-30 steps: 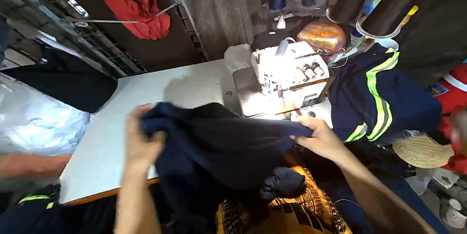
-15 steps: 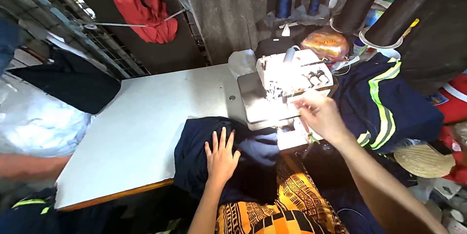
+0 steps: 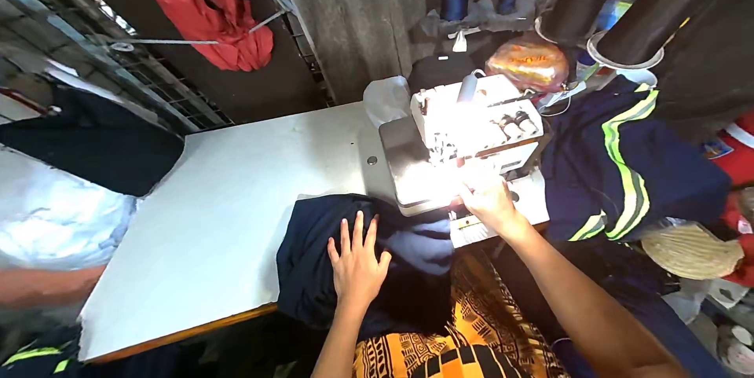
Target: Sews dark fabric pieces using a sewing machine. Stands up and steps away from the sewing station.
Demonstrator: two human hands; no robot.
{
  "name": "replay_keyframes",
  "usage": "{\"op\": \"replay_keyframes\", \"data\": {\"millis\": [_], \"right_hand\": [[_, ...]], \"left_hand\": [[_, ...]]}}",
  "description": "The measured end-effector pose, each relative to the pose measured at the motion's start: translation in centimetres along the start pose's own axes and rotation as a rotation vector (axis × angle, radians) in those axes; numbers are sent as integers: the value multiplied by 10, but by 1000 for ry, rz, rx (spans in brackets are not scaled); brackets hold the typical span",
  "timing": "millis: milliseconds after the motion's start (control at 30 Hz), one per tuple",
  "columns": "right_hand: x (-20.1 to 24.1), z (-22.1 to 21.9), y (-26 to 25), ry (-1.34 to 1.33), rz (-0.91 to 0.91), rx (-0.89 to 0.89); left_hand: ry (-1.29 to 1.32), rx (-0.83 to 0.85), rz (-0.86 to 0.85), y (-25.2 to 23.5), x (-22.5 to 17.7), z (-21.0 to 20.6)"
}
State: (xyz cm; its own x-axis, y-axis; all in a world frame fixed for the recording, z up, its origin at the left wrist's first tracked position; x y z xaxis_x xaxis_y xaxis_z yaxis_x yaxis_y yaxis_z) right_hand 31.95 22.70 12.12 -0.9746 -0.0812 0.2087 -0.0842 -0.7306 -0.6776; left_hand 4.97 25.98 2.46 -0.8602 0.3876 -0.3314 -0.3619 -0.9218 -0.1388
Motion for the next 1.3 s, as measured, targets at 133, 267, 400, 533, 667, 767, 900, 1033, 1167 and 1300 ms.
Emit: {"op": "replay_keyframes", "data": {"millis": [133,267,400,533,667,767,900,1033,1167,1300], "right_hand": [[11,7,-7,274,278,-63],[5,8,-14,421,296,50],[-4,27,-10,338,115,-43],[-14,32,-7,315,-51,-34],[-32,16,-7,158,-263,418],[-32,33,-9,80,-337,472],[-11,90,-34,15,-209,64],[20,110,-76,71,-16,-60],[30,83,-117,185,214,2],[31,78,-124,187,386,15]], "left_hand": [[-14,-15,-14,1,-1,-1],[-14,-13,-6,1,0,0],[-1,-31,-16,1,0,-2],[1,-5,-1,0,-1,0],[3,0,-3,0,-1,0],[14,-16,-12,0,-1,0],[32,-5,-9,-1,0,0],[24,48,20,-3,-1,0],[22,73,42,-2,0,0],[25,25,24,-2,0,0]]}}
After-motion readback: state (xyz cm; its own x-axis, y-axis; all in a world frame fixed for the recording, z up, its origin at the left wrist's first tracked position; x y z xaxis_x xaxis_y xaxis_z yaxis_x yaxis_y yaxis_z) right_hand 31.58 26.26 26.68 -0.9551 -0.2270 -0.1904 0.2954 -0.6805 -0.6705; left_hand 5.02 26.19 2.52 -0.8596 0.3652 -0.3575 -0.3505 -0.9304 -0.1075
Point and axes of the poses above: each hand's wrist, its own y-axis away from the middle knuckle, its own z-axis out of the back of the hand, x = y × z, the point moved 7 cm from there along -y, towards the middle knuckle, and after that the axes turned 12 degrees about y, right-handed, at the moved point
